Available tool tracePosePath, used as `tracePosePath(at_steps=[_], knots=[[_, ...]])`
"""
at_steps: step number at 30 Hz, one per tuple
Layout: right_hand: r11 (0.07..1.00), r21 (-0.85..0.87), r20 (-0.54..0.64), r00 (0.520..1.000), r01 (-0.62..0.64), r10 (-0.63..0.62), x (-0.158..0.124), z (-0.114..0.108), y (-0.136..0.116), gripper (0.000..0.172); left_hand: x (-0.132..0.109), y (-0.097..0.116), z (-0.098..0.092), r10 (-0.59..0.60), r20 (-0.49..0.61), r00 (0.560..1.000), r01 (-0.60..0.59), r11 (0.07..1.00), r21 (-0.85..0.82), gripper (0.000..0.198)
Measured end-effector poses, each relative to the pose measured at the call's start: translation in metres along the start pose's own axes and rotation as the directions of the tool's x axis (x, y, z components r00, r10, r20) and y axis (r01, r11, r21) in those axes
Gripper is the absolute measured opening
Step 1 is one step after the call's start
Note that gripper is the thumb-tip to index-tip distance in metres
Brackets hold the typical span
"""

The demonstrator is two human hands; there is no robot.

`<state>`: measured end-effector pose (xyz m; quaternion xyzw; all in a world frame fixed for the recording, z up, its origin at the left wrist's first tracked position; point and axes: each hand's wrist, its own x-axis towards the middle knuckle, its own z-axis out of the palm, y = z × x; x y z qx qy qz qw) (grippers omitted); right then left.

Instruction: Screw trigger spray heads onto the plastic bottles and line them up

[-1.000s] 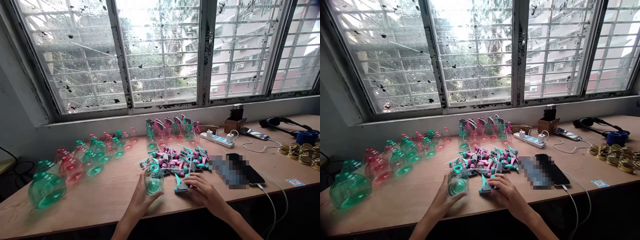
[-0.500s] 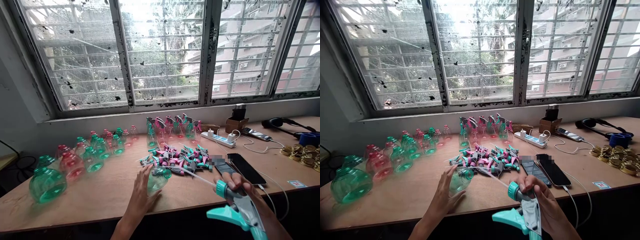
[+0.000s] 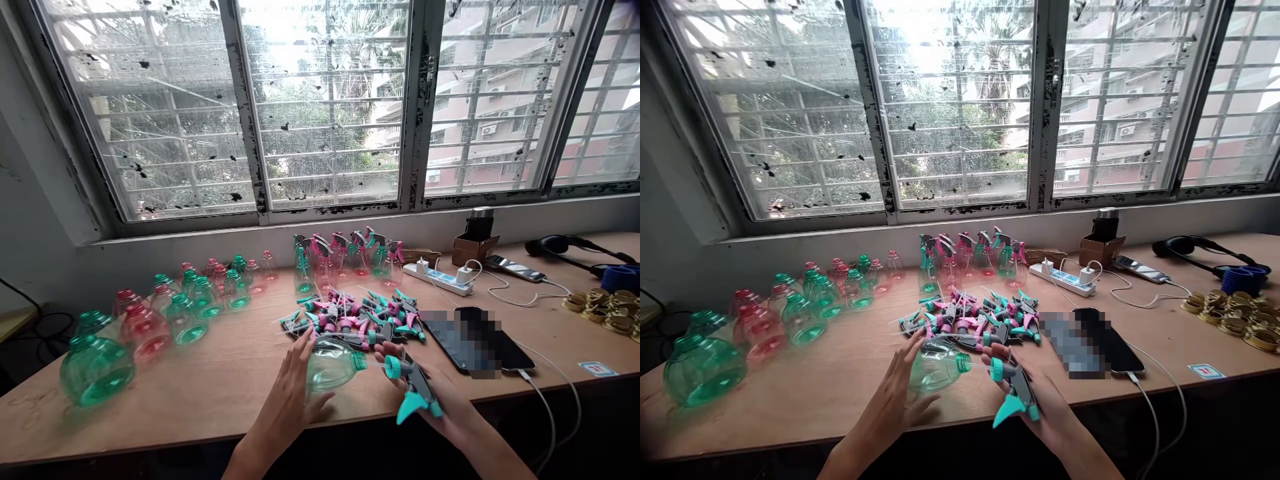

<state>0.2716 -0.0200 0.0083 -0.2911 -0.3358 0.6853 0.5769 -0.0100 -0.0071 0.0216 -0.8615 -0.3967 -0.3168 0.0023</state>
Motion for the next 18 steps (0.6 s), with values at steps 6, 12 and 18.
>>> tracePosePath(at_steps=[6, 12, 18], knots=[[0.945, 0.013, 0.036, 0.945, -0.326, 0.325, -0.006, 0.003, -0.003, 0.056, 0.004, 0.003, -0.005, 0.044, 0.014, 0.999, -0.044, 0.999, 0.031, 0.082], [0.990, -0.040, 0.118, 0.983, -0.138, 0.142, -0.008, 0.004, -0.009, 0.058, 0.002, 0.002, -0.002, 0.038, -0.008, 0.999, -0.038, 0.999, 0.022, 0.080], [0.976, -0.217, 0.161, 0.986, 0.004, 0.032, -0.005, 0.001, -0.010, 0.046, -0.003, 0.007, -0.008, -0.034, 0.044, 0.998, 0.038, 0.994, -0.105, 0.053]])
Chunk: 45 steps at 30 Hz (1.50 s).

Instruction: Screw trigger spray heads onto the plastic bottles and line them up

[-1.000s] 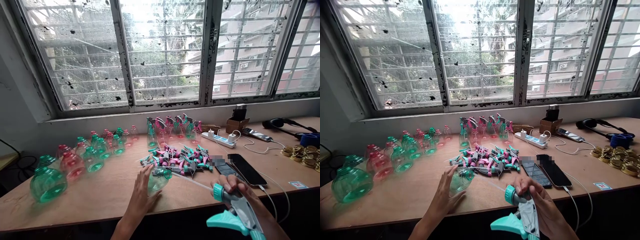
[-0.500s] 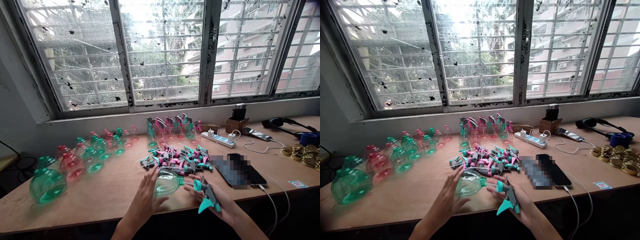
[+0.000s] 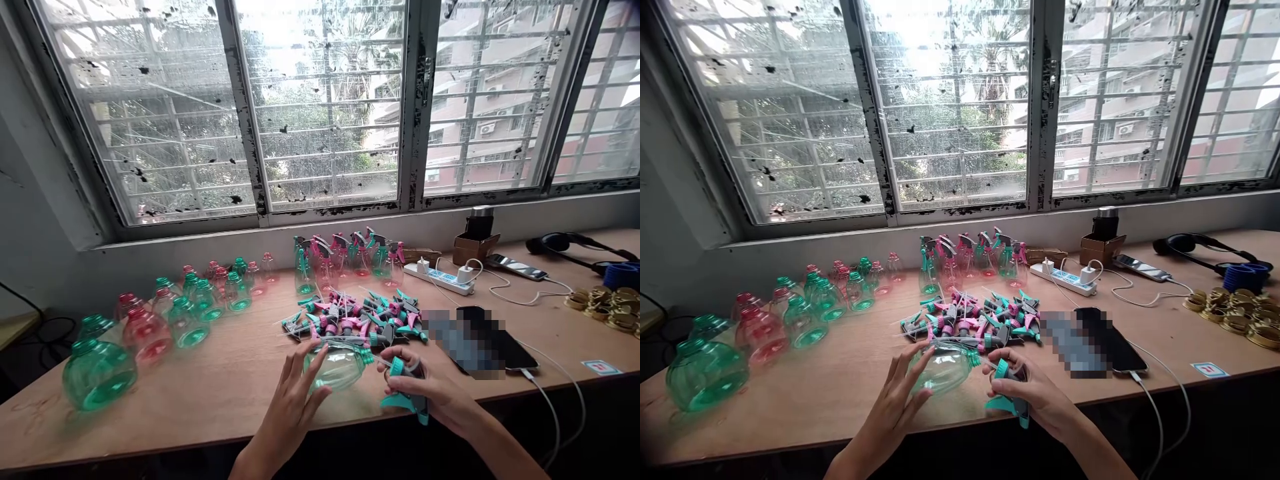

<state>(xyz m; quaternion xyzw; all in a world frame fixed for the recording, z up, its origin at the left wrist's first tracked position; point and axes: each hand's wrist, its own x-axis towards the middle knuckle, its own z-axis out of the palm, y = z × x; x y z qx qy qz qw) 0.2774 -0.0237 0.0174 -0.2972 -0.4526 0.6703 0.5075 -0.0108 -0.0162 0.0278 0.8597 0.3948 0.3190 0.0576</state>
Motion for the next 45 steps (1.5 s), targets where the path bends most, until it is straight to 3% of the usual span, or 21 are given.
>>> tracePosePath(at_steps=[4, 7, 10, 12, 15, 19, 22, 28, 33, 39, 45], knots=[[0.994, -0.099, -0.002, 0.999, 0.044, -0.045, 0.005, 0.002, 0.002, 0.045, -0.003, -0.003, -0.002, -0.030, -0.026, 0.999, 0.027, 0.993, -0.117, 0.045], [0.984, -0.170, 0.036, 0.998, 0.051, -0.045, 0.010, 0.006, 0.001, 0.043, -0.005, -0.008, 0.000, -0.087, -0.133, 0.987, 0.056, 0.973, -0.222, 0.051], [0.975, -0.220, 0.121, 0.993, 0.035, -0.008, 0.018, 0.009, -0.001, 0.036, -0.005, -0.012, 0.004, -0.220, -0.247, 0.944, 0.140, 0.943, -0.302, 0.057], [0.975, -0.220, 0.161, 0.987, 0.020, 0.016, 0.023, 0.009, -0.001, 0.037, -0.004, -0.014, 0.005, -0.320, -0.240, 0.917, 0.217, 0.902, -0.374, 0.054], [0.977, -0.213, 0.178, 0.984, 0.015, 0.024, 0.026, 0.006, 0.003, 0.037, 0.000, -0.017, 0.007, -0.403, -0.126, 0.906, 0.315, 0.843, -0.436, 0.060], [0.977, -0.214, 0.133, 0.991, 0.027, 0.001, 0.022, -0.001, 0.010, 0.037, 0.004, -0.011, 0.005, -0.331, 0.009, 0.944, 0.315, 0.888, -0.335, 0.063], [0.977, -0.209, 0.095, 0.995, 0.043, -0.024, 0.021, -0.003, 0.011, 0.038, 0.004, -0.006, 0.002, -0.312, 0.076, 0.947, 0.319, 0.889, -0.328, 0.065], [0.984, -0.155, 0.027, 0.996, 0.083, -0.079, 0.026, -0.004, 0.013, 0.040, 0.000, -0.009, 0.005, -0.300, 0.053, 0.953, 0.298, 0.887, -0.353, 0.077], [0.974, -0.212, 0.053, 0.996, 0.083, -0.073, 0.025, -0.007, 0.016, 0.039, 0.000, -0.013, 0.007, -0.259, -0.009, 0.966, 0.235, 0.890, -0.390, 0.105], [0.965, -0.248, 0.075, 0.995, 0.088, -0.071, 0.027, -0.008, 0.018, 0.038, 0.001, -0.012, 0.004, -0.215, 0.061, 0.975, 0.218, 0.859, -0.464, 0.093], [0.965, -0.251, 0.072, 0.996, 0.077, -0.060, 0.028, -0.011, 0.020, 0.040, -0.003, -0.006, 0.003, -0.239, 0.157, 0.958, 0.285, 0.799, -0.529, 0.102]])
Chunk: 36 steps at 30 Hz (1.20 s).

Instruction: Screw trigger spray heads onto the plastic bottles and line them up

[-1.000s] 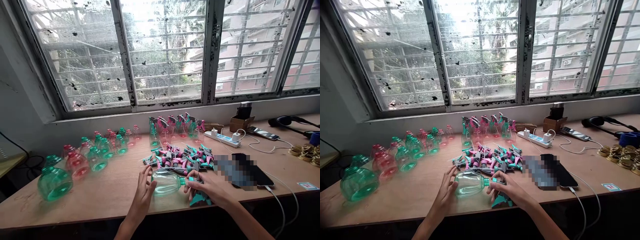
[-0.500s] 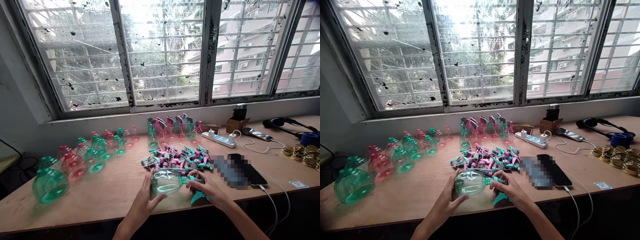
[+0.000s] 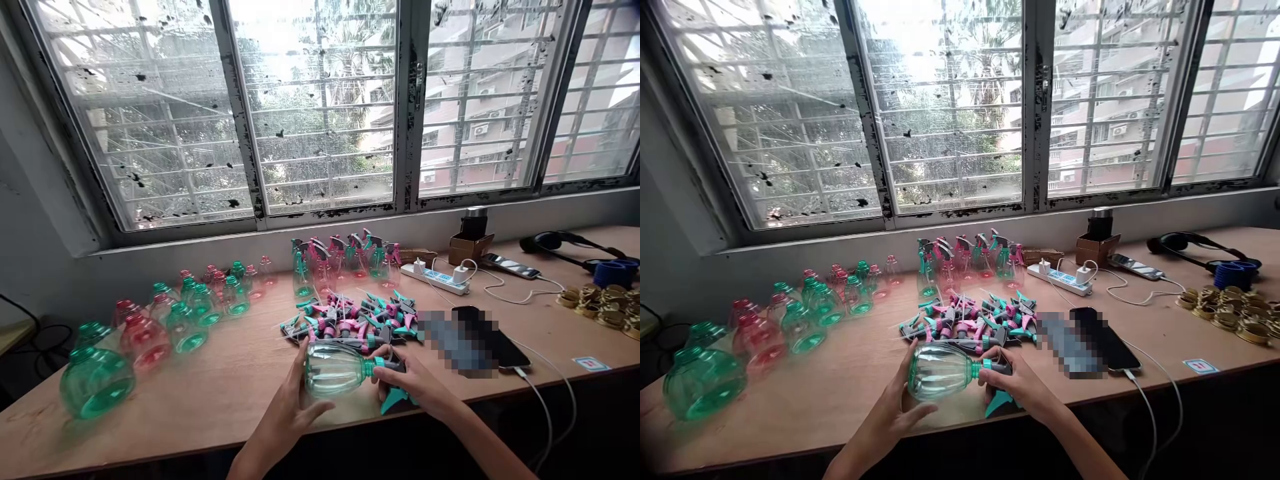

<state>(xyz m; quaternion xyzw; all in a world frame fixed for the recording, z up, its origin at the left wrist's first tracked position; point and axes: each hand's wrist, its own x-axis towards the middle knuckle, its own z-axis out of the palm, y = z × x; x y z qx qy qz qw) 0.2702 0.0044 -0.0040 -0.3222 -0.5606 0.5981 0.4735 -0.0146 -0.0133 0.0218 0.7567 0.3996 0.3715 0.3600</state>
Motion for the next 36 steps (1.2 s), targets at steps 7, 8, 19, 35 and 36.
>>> tracePosePath(at_steps=[7, 8, 19, 35, 36], knots=[[1.000, 0.014, -0.030, 1.000, 0.004, -0.003, -0.001, 0.002, -0.007, 0.042, 0.000, 0.001, -0.001, 0.015, -0.022, 1.000, -0.013, 0.998, 0.064, 0.090], [1.000, 0.019, -0.032, 0.999, 0.006, -0.006, 0.000, 0.003, -0.007, 0.043, 0.000, -0.001, -0.001, 0.023, -0.015, 1.000, -0.022, 0.998, 0.061, 0.092], [0.999, 0.035, -0.048, 0.999, 0.010, -0.009, -0.003, 0.006, -0.010, 0.045, -0.003, -0.011, -0.004, 0.083, -0.001, 0.997, -0.080, 0.961, 0.265, 0.097], [1.000, 0.023, -0.033, 0.999, 0.012, -0.011, -0.002, 0.002, -0.007, 0.041, -0.002, 0.002, -0.001, 0.083, -0.014, 0.996, -0.075, 0.955, 0.286, 0.095], [1.000, 0.021, -0.035, 0.999, 0.010, -0.009, -0.002, 0.003, -0.007, 0.042, -0.002, 0.002, -0.001, 0.075, -0.006, 0.997, -0.071, 0.959, 0.273, 0.094]])
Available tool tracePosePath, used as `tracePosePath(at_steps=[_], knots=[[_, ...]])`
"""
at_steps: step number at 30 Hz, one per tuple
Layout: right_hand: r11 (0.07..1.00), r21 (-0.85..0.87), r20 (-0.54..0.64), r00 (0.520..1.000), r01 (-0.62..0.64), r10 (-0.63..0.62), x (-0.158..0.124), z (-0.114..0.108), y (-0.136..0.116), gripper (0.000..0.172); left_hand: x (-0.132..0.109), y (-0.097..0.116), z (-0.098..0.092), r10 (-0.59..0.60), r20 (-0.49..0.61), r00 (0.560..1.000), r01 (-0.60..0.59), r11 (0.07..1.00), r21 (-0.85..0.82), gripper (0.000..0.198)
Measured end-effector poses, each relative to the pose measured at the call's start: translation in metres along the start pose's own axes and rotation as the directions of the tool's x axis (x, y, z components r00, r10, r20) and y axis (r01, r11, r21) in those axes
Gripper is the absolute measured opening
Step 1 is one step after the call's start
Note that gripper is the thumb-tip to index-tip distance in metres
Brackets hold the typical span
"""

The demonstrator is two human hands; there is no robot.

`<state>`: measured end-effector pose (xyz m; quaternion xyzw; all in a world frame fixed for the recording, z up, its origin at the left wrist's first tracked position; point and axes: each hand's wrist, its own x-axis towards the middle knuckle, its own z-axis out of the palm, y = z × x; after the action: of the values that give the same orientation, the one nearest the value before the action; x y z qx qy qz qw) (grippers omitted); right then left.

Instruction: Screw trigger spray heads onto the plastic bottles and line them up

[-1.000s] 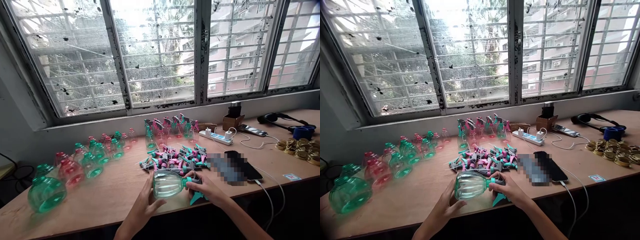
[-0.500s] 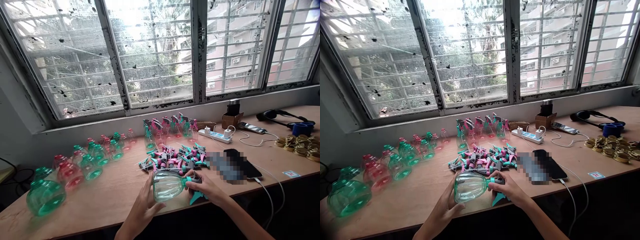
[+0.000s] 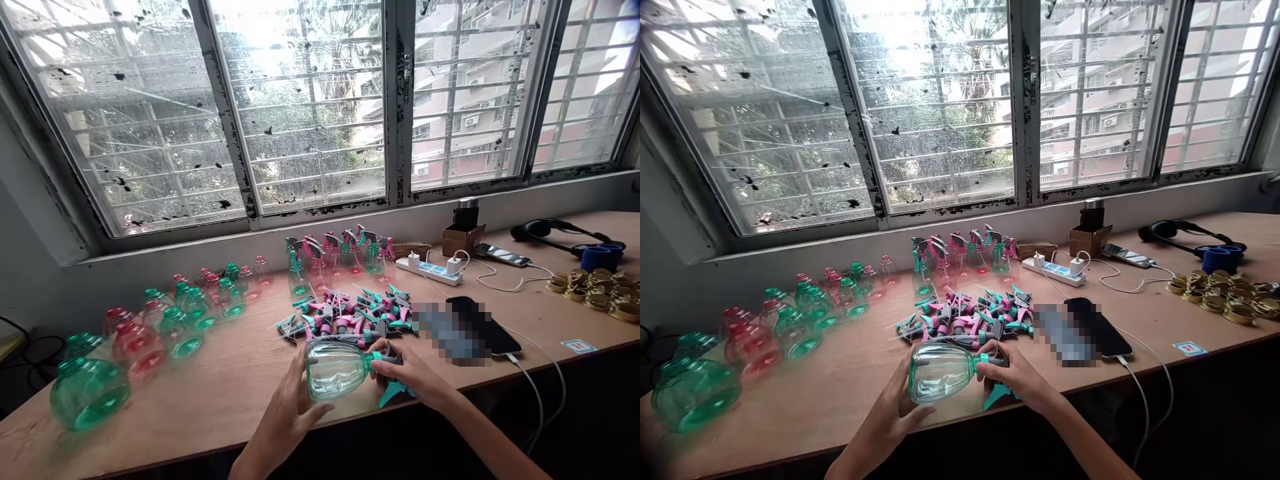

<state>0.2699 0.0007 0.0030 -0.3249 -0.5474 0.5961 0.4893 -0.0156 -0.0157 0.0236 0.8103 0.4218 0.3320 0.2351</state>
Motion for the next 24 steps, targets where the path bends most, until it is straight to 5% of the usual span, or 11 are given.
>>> tracePosePath(at_steps=[7, 13, 24], knots=[[1.000, 0.000, 0.006, 1.000, -0.010, 0.010, -0.001, 0.001, 0.000, 0.042, -0.002, -0.009, 0.005, 0.058, -0.011, 0.998, -0.058, 0.995, -0.078, 0.077], [1.000, -0.010, 0.021, 1.000, 0.004, -0.004, 0.001, 0.000, 0.002, 0.041, -0.001, -0.018, 0.006, 0.050, -0.013, 0.999, -0.050, 0.999, 0.010, 0.107], [0.999, 0.013, 0.010, 0.999, -0.035, 0.035, 0.001, 0.003, 0.003, 0.044, -0.001, -0.009, 0.008, 0.051, -0.025, 0.998, -0.054, 0.989, -0.137, 0.085]])
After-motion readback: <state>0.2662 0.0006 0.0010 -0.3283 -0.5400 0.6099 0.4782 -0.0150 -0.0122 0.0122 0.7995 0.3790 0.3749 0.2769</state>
